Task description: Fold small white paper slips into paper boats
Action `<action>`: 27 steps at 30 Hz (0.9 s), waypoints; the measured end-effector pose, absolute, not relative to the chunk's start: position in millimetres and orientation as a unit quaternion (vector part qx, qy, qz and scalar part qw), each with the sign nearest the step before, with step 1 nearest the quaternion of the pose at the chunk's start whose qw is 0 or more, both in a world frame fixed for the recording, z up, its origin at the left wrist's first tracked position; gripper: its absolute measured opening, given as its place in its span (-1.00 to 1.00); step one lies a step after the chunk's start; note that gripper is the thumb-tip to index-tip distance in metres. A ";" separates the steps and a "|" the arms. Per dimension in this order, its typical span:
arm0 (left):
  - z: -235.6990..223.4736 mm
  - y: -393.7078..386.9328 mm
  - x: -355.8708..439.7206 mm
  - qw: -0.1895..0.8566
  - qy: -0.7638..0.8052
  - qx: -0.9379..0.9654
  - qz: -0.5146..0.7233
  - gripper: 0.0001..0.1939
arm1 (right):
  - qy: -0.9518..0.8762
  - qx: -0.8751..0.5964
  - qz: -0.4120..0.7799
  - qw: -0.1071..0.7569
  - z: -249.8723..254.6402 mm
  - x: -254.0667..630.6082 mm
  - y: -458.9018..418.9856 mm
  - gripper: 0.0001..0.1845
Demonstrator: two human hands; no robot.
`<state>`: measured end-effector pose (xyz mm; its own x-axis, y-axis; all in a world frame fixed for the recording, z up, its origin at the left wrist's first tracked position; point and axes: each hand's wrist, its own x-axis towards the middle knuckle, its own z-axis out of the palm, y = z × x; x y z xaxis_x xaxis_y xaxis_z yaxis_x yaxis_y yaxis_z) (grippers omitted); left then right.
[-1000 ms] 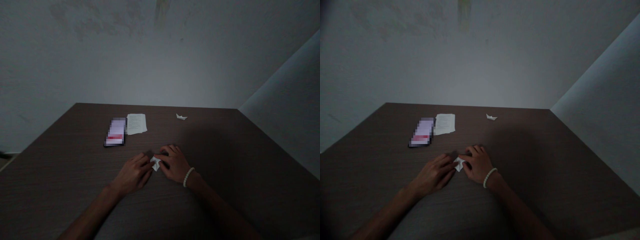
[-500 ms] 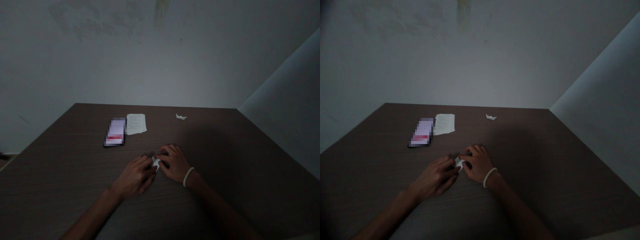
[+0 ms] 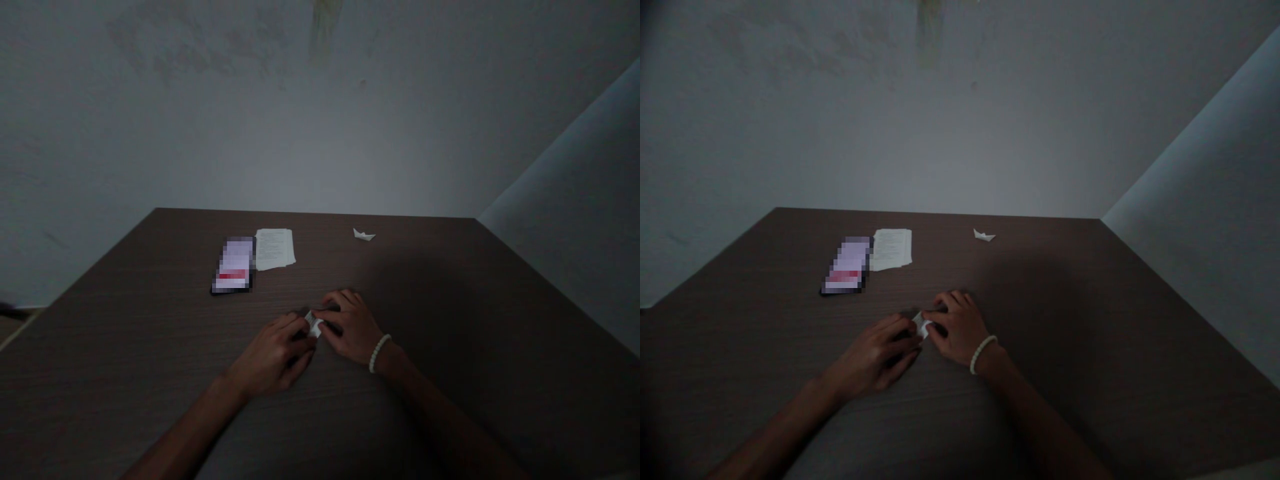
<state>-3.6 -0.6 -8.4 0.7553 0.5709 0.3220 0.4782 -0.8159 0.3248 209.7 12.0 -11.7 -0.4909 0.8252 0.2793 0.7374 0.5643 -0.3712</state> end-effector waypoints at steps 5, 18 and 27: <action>-11.8 1.3 -2.0 0.115 0.305 0.920 0.219 -0.85 | -0.857 -0.454 0.099 0.220 -13.6 210.5 13.3 -0.75; -15.4 2.9 1.9 0.051 0.304 0.922 0.237 -0.75 | -0.870 -0.419 0.104 0.236 -15.1 214.9 12.1 -0.78; -19.1 3.9 -2.4 0.068 0.312 0.915 0.247 -0.79 | -0.872 -0.405 0.102 0.254 -14.9 222.6 10.6 -0.87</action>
